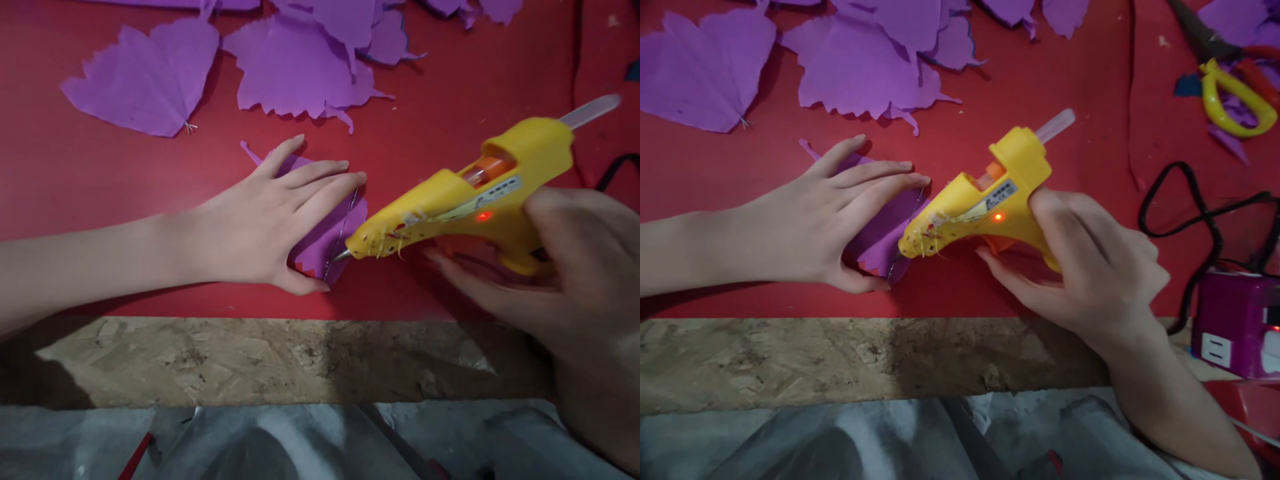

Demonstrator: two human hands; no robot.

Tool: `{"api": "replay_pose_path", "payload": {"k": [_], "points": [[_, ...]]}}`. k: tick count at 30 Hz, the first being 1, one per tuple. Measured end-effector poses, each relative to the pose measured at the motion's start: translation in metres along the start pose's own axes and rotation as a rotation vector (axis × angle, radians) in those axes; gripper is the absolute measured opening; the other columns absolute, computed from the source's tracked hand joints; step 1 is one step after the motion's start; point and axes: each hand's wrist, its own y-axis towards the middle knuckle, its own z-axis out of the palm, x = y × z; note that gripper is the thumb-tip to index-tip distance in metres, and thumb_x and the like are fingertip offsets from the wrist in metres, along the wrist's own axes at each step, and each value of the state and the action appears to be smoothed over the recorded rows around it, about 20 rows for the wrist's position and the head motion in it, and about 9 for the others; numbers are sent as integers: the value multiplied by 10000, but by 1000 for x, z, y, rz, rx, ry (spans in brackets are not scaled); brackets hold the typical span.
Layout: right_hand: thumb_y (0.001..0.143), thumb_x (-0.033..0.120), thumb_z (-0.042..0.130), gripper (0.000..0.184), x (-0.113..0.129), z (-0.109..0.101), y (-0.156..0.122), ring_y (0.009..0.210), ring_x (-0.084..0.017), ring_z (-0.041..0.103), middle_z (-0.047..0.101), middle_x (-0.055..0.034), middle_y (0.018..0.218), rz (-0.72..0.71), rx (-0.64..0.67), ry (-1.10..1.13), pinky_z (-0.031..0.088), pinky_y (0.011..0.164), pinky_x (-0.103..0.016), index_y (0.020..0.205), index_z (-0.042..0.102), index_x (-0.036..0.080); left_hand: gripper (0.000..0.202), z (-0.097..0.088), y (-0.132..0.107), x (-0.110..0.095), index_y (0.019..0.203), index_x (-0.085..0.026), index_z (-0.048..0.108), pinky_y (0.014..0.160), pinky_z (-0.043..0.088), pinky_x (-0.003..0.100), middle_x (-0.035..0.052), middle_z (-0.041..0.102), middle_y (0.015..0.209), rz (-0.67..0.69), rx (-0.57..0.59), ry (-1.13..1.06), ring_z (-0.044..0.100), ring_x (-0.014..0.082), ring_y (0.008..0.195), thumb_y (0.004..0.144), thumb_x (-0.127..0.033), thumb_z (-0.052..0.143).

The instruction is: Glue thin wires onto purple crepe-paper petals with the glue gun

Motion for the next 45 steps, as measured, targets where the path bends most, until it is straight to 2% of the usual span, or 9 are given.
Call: {"api": "replay_pose_path", "payload": {"k": [5,11,15,19,23,27,34,41,45], "points": [[833,759,418,621,-10,-5,2,834,-202,689,693,-86,890,4,-44,27,470,546,-286,991,613,191,915,0,0,0,1448,-93,320,1174,216,569,196,458,1456,-15,-5,20,450,359,1334,809,-728,482],[916,511,532,349,-7,3,-4,784,-155,703,709,-77,921,-260,-217,-34,441,507,-245,1045,583,190,906,0,0,-1,1457,-94,305,1170,207,582,196,451,1460,-8,10,14,447,365,1334,815,-704,496],[888,714,350,618,-2,2,3,769,-181,672,671,-85,816,-19,-116,-46,431,510,-281,981,610,161,913,0,0,-1,1459,-76,296,1166,198,596,215,435,1465,-11,15,19,427,377,1347,819,-695,498],[817,799,343,738,4,-4,9,782,-183,633,622,-54,755,157,-75,-81,456,577,-305,1036,628,155,923,1,0,0,1460,-68,293,1168,201,585,220,426,1469,-6,4,18,426,375,1346,814,-691,509],[823,787,353,717,7,-5,8,818,-185,637,629,-52,792,155,-61,-75,465,601,-300,1031,627,158,916,1,0,0,1458,-90,306,1162,193,596,207,440,1462,-31,15,5,431,373,1339,810,-707,501],[817,793,356,712,3,1,6,765,-182,637,642,-68,778,84,-81,-60,430,525,-274,993,632,161,919,1,-1,-1,1446,-96,332,1166,204,579,206,454,1452,-34,-15,0,454,367,1321,791,-708,534],[816,767,432,713,6,-3,6,847,-204,669,668,-62,847,182,-93,-114,483,616,-299,1104,628,145,910,0,1,-3,1453,-91,334,1169,208,570,204,452,1460,-37,-17,7,440,371,1333,794,-677,559],[791,832,345,773,0,3,6,777,-187,663,646,-50,762,147,-205,-153,460,571,-289,1016,639,153,917,0,1,-2,1453,-71,328,1165,207,588,215,464,1446,-17,-8,5,441,383,1332,801,-678,543],[801,835,274,749,0,1,8,737,-172,641,598,-38,681,140,-118,-173,402,509,-268,875,627,178,942,0,0,0,1453,-55,315,1156,209,604,235,435,1460,-12,8,-1,430,394,1339,791,-678,562]]}}
